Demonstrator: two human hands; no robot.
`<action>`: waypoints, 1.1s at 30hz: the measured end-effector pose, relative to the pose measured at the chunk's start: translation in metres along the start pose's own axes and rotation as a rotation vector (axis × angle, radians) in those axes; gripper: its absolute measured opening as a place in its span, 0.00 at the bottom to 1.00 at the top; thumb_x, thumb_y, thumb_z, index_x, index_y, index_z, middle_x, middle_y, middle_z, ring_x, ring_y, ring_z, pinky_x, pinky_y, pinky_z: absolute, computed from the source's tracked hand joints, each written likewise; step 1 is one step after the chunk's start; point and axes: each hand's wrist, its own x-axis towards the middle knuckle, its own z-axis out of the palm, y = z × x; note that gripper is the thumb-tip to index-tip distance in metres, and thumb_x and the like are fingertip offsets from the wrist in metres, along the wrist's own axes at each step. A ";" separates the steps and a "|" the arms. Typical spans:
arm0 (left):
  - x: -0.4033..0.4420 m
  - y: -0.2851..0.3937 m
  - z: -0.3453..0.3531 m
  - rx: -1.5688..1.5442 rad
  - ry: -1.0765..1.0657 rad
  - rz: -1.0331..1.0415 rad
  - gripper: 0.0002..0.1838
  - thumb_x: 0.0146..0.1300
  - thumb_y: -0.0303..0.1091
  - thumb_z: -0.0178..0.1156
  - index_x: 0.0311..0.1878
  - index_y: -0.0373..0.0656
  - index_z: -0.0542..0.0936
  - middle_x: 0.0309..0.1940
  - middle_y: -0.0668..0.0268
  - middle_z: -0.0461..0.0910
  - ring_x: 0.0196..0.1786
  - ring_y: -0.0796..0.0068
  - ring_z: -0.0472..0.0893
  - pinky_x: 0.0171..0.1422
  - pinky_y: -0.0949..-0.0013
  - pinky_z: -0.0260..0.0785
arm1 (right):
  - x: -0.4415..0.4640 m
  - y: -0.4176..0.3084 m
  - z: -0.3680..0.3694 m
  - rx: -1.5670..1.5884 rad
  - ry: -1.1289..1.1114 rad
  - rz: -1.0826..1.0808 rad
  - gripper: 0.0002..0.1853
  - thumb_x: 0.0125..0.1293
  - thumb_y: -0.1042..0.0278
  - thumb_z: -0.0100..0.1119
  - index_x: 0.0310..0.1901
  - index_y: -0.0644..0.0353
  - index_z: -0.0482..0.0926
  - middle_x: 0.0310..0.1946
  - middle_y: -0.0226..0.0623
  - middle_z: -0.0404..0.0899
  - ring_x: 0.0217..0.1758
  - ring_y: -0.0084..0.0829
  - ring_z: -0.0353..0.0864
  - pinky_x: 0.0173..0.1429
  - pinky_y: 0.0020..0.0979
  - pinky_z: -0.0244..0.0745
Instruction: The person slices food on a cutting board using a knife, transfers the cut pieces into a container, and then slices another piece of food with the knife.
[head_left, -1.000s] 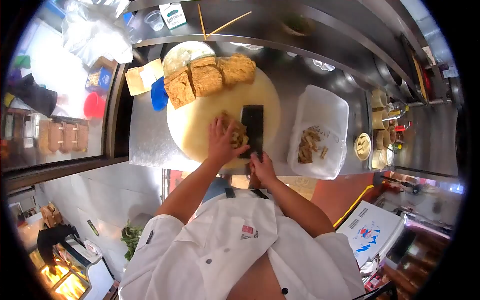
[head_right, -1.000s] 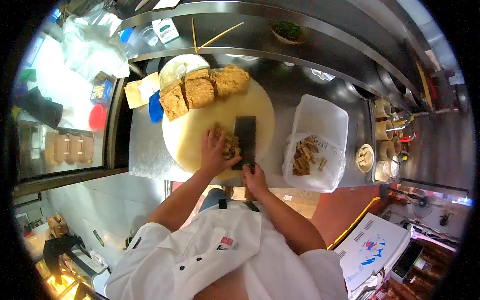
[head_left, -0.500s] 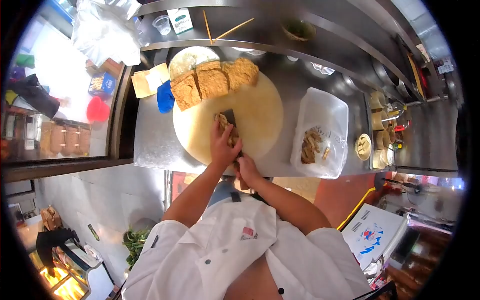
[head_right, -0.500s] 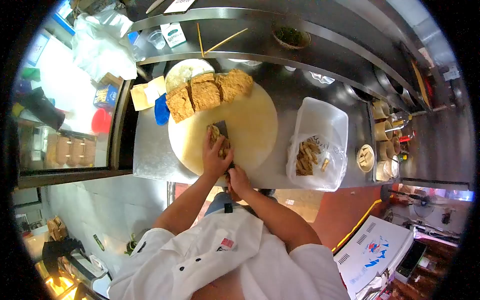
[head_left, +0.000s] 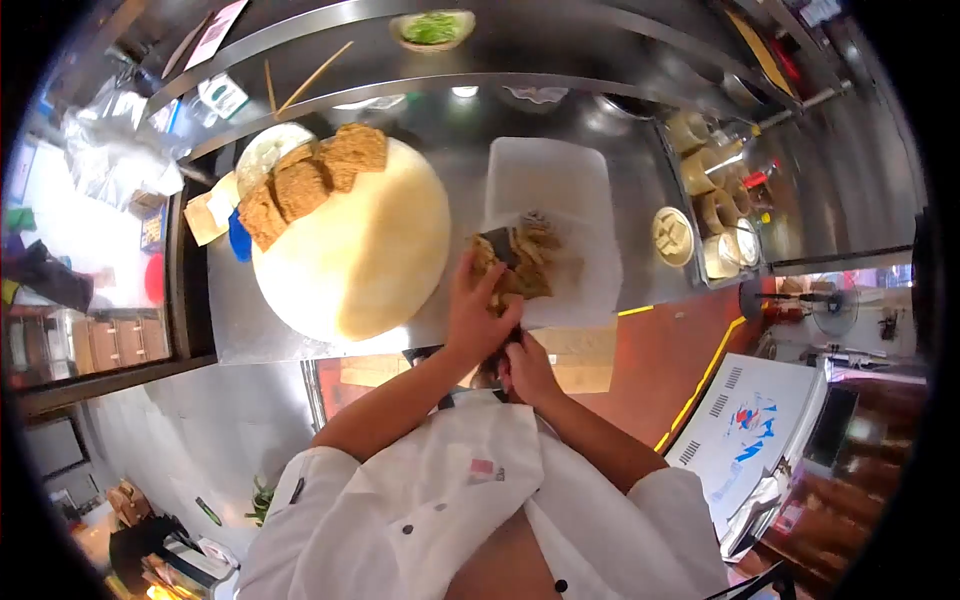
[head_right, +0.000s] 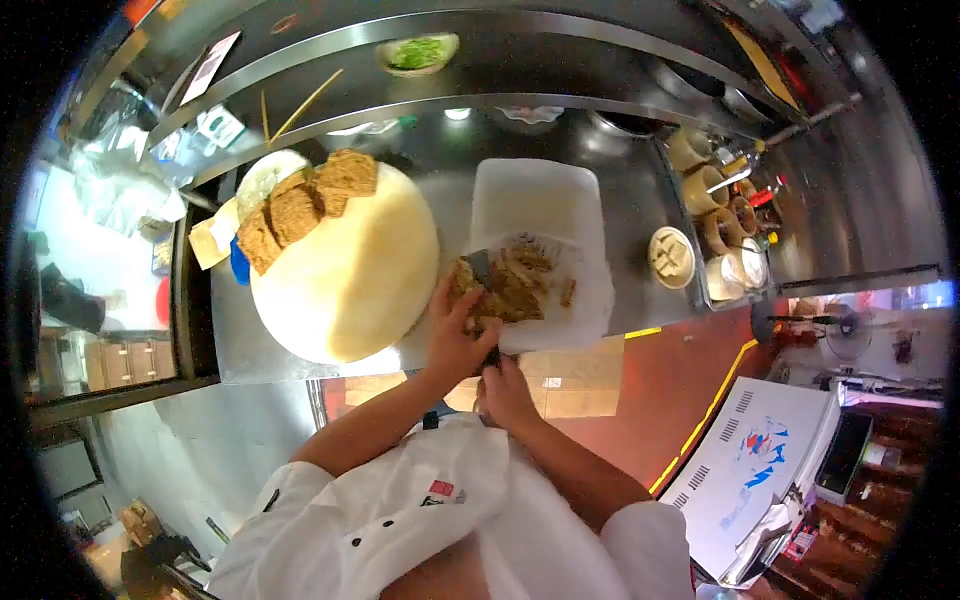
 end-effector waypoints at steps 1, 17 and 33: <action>0.001 0.016 0.015 -0.083 -0.052 -0.025 0.29 0.56 0.40 0.75 0.61 0.45 0.84 0.77 0.41 0.62 0.76 0.37 0.66 0.78 0.46 0.64 | -0.013 -0.015 -0.014 0.041 0.032 0.047 0.10 0.77 0.66 0.44 0.47 0.64 0.72 0.22 0.34 0.72 0.17 0.28 0.70 0.23 0.33 0.69; 0.060 -0.028 0.081 -0.365 -0.286 -0.449 0.18 0.79 0.44 0.60 0.57 0.39 0.84 0.43 0.61 0.88 0.46 0.70 0.86 0.52 0.67 0.78 | -0.048 -0.031 -0.173 0.077 0.300 -0.055 0.10 0.79 0.62 0.52 0.41 0.59 0.69 0.25 0.31 0.72 0.20 0.24 0.72 0.24 0.31 0.73; 0.008 0.030 0.051 0.369 -0.596 0.504 0.39 0.57 0.25 0.61 0.76 0.44 0.71 0.82 0.58 0.60 0.84 0.52 0.57 0.88 0.42 0.41 | 0.033 -0.027 -0.153 -0.400 0.242 -0.326 0.18 0.79 0.57 0.54 0.50 0.68 0.73 0.37 0.55 0.81 0.38 0.50 0.82 0.44 0.51 0.76</action>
